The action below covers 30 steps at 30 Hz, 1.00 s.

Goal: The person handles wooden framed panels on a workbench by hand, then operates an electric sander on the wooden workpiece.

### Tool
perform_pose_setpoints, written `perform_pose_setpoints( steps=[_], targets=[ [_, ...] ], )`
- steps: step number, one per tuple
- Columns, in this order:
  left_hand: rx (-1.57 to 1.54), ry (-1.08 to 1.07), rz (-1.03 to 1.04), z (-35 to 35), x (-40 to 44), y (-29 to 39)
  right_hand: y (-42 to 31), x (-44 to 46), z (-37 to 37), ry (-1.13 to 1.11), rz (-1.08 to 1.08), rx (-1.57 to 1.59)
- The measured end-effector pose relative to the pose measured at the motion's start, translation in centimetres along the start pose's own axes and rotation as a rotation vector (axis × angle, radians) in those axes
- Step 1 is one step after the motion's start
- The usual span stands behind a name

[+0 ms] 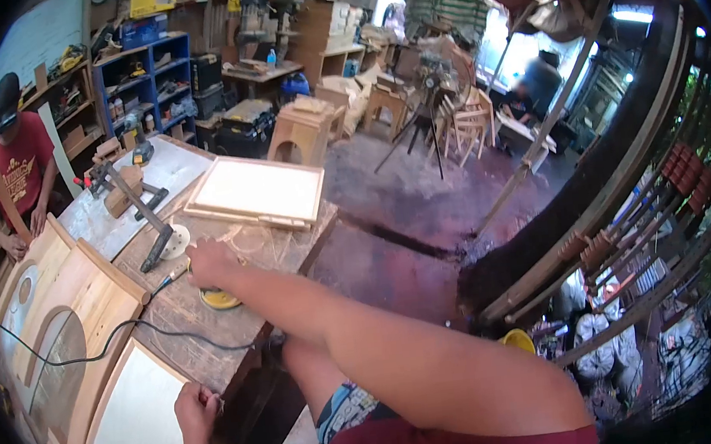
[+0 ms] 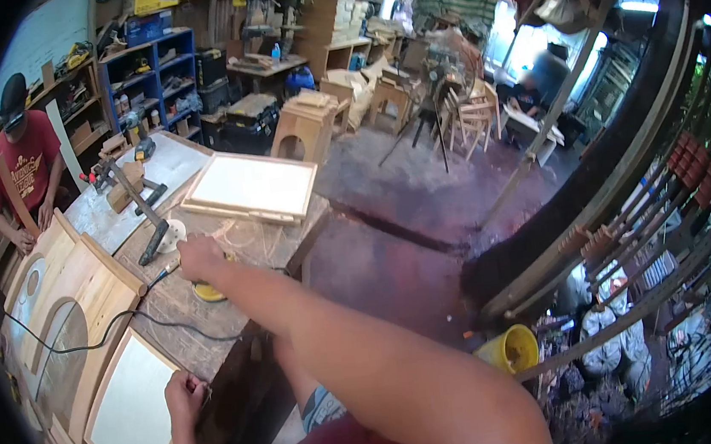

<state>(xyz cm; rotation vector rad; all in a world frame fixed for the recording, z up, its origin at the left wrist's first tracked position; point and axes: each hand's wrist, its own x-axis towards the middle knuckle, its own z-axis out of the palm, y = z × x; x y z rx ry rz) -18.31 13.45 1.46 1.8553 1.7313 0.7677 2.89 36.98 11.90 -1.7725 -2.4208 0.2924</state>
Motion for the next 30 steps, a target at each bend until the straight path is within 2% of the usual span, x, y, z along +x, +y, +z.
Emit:
perform_pose_setpoints(
  steps=[3, 5, 12, 21, 30],
  targets=[
    [-0.007, 0.035, 0.039, 0.5, 0.7, 0.8, 0.6, 0.4, -0.8, 0.033, -0.010, -0.004],
    [-0.024, 0.052, -0.024, 0.4, 0.1, 0.5, 0.2, -0.1, -0.5, 0.031, -0.012, -0.005],
    [-0.031, 0.094, 0.046, 1.5, 0.7, -0.1, 0.6, 0.5, -0.6, 0.048, 0.004, 0.000],
    [-0.033, 0.017, 0.006, 0.2, 0.0, 0.2, 0.2, -0.3, 0.2, 0.091, -0.017, 0.039],
    [-0.030, 0.055, -0.039, 0.7, 0.0, 0.3, 0.4, 0.2, 0.1, 0.058, -0.034, -0.028]
  ],
)
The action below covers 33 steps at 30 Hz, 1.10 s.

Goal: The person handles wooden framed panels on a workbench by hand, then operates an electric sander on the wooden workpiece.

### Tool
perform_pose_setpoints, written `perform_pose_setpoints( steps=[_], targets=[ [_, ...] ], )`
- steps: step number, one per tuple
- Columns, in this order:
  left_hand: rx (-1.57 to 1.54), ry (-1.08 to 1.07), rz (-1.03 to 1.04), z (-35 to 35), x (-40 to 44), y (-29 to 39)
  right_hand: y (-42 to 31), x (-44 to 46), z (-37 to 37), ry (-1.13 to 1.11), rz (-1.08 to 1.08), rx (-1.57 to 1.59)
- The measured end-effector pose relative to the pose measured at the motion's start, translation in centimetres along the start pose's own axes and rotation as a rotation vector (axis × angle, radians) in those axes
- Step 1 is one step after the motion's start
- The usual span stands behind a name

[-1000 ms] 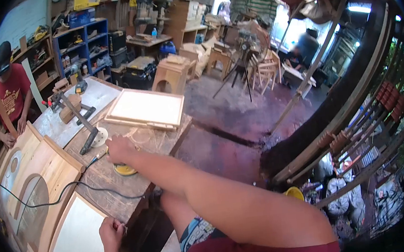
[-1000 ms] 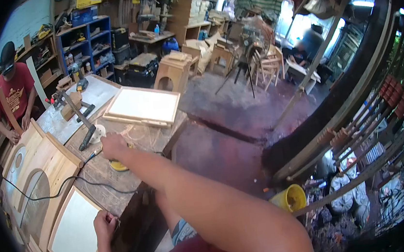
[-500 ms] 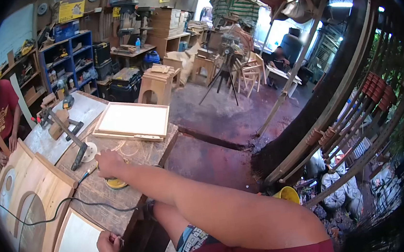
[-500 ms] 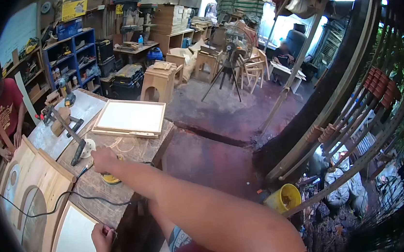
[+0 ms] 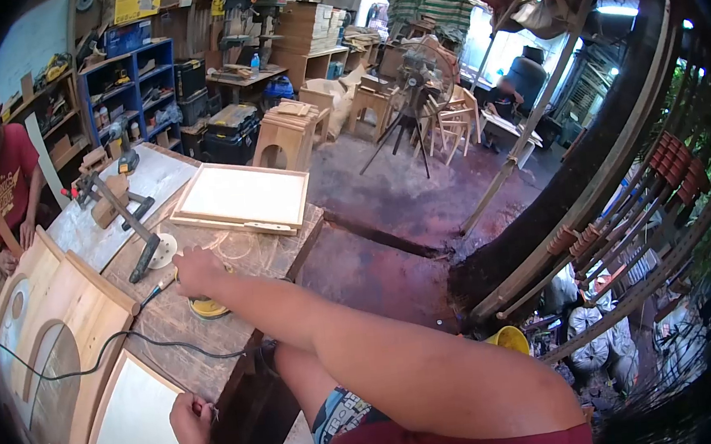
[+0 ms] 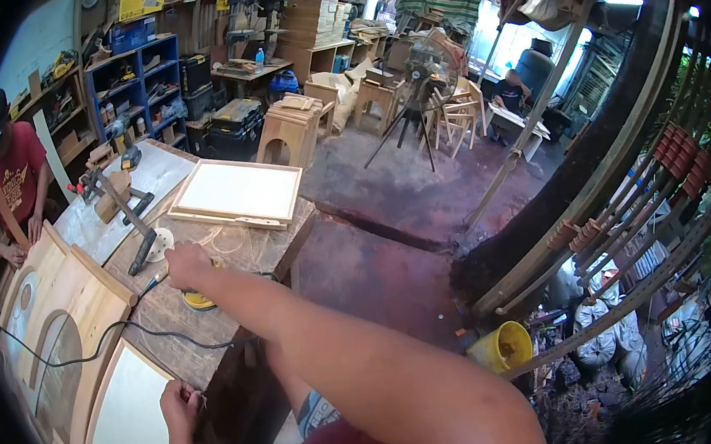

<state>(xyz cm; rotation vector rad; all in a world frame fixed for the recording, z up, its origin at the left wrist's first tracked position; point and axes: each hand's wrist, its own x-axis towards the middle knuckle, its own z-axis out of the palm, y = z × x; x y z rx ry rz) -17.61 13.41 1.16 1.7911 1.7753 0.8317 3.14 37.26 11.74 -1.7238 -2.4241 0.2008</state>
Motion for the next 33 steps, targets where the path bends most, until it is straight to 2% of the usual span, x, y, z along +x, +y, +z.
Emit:
perform_pose_setpoints(
  steps=[9, 12, 21, 23, 26, 28, 33],
  targets=[
    [0.012, -0.018, 0.001, -0.5, 0.0, 0.6, -0.3, -0.1, -0.4, -0.003, 0.029, 0.032],
    [-0.011, -0.039, -0.061, -0.9, 0.0, 1.6, -0.3, -0.2, -0.4, 0.009, 0.028, 0.023],
    [-0.010, -0.021, -0.033, -0.6, -0.1, 0.8, 0.1, -0.3, 0.4, 0.000, 0.030, 0.049],
    [0.056, 0.003, 0.051, 0.0, 0.3, -0.5, 0.0, -0.1, 0.2, 0.030, 0.014, 0.044],
    [-0.029, -0.007, -0.013, -0.1, 0.3, -0.3, -0.3, 0.0, -0.5, -0.033, 0.012, 0.005],
    [0.026, -0.018, 0.004, -0.7, 0.0, 0.6, -0.3, 0.0, -0.4, -0.043, 0.033, 0.029],
    [-0.034, -0.016, -0.001, -0.5, -0.1, 0.5, -0.3, -0.1, -0.3, -0.006, 0.041, 0.028]
  ],
)
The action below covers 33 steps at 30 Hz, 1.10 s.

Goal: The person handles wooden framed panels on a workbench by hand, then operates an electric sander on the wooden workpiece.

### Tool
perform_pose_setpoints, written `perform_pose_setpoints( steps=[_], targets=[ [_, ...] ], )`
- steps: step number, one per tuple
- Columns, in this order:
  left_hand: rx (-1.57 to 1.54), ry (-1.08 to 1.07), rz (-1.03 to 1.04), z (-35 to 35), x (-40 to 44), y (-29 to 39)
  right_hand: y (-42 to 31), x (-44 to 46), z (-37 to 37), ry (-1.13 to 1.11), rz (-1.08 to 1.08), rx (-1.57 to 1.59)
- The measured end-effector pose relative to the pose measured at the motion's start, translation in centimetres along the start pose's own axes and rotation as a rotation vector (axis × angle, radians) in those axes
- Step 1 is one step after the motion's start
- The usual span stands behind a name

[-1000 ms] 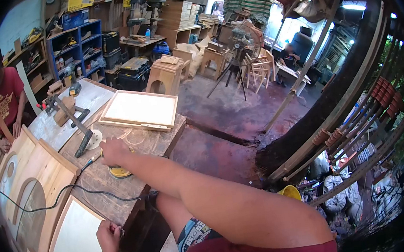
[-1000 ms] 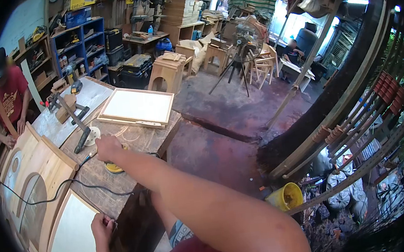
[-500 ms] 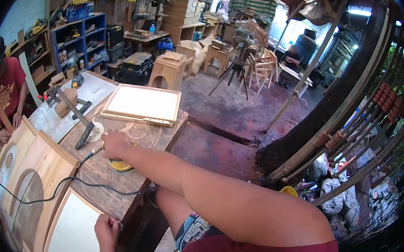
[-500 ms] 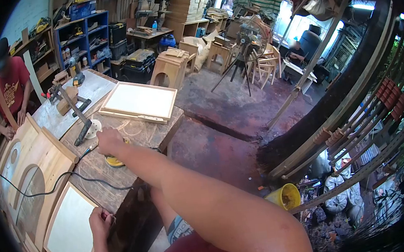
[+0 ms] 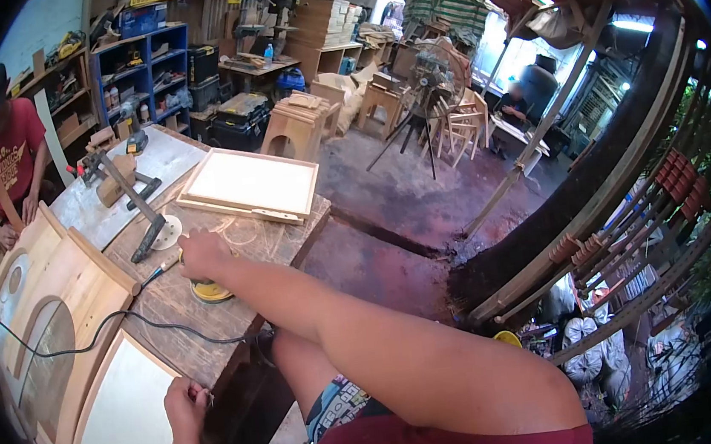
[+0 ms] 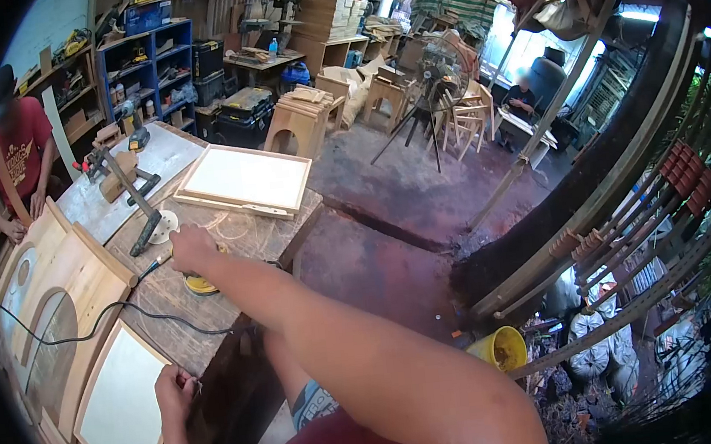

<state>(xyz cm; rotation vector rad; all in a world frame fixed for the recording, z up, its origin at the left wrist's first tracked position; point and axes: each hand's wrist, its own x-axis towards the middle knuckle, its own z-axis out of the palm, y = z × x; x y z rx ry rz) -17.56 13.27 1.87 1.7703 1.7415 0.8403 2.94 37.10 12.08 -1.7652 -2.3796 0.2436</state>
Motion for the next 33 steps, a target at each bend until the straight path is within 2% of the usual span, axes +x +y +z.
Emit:
perform_pose_setpoints(
  steps=[25, 30, 33],
  targets=[
    [0.086, -0.044, 0.015, -0.6, -0.3, 0.1, 0.0, 0.2, 0.1, -0.014, -0.002, -0.017],
    [0.001, -0.015, -0.058, -0.1, -0.3, 0.6, 0.3, 0.1, 0.0, 0.000, -0.028, -0.012],
    [-0.013, -0.024, -0.031, 0.0, -0.2, 0.0, 0.2, 0.1, -0.1, -0.013, -0.024, -0.019]
  ],
)
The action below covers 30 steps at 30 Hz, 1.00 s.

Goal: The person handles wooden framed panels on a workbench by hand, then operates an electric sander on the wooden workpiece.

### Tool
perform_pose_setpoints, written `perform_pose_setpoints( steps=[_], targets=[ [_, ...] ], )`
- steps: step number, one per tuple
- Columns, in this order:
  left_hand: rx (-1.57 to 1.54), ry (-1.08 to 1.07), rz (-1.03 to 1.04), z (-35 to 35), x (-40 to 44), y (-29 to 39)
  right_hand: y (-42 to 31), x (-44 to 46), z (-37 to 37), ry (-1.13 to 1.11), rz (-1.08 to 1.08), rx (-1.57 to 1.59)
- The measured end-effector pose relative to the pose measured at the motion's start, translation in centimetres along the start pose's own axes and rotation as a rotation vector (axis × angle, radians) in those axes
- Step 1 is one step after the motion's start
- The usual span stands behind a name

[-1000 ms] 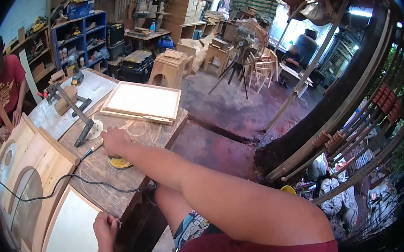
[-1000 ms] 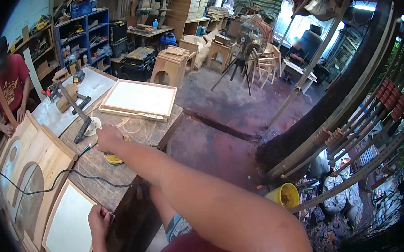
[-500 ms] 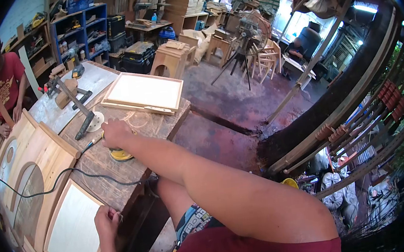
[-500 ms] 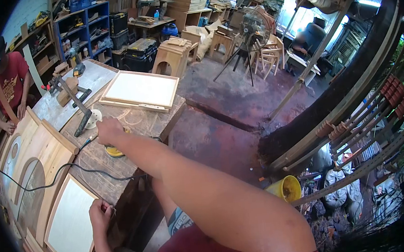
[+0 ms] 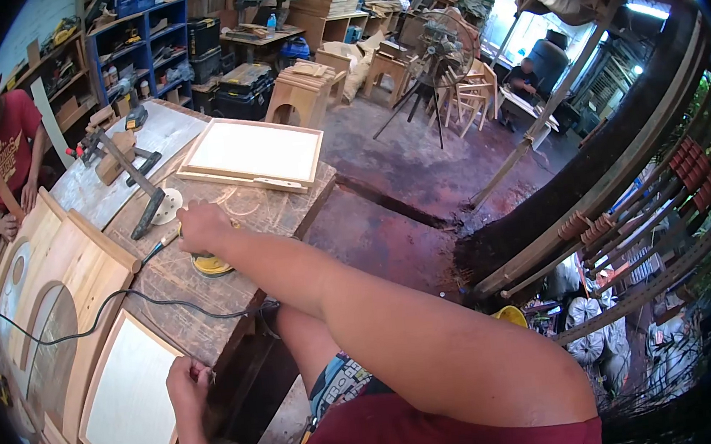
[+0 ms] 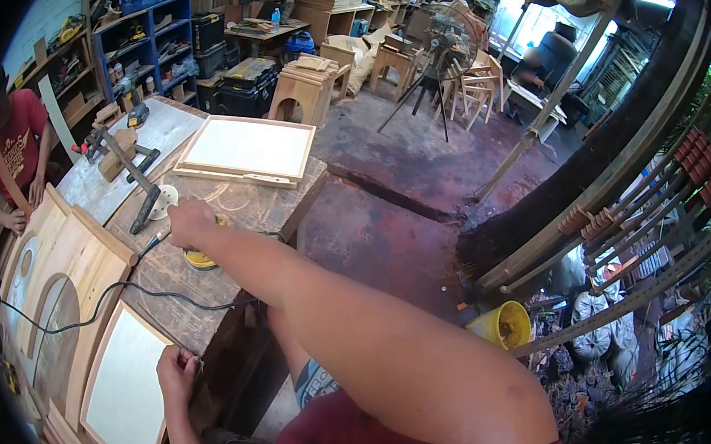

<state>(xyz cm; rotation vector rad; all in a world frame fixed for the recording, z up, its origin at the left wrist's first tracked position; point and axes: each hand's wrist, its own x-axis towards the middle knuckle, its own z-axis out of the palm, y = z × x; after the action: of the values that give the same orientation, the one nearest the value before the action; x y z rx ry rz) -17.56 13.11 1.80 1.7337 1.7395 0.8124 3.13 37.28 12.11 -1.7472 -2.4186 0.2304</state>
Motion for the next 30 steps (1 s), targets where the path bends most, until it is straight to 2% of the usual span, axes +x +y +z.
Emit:
perform_pose_setpoints(
  steps=[21, 30],
  targets=[
    [0.045, 0.002, -0.042, -0.5, -0.1, 1.3, 0.1, 0.2, 0.2, -0.007, -0.002, -0.004],
    [0.035, -0.002, 0.006, -0.2, 0.0, 0.5, 0.1, 0.4, 0.3, -0.014, 0.003, -0.008]
  ],
)
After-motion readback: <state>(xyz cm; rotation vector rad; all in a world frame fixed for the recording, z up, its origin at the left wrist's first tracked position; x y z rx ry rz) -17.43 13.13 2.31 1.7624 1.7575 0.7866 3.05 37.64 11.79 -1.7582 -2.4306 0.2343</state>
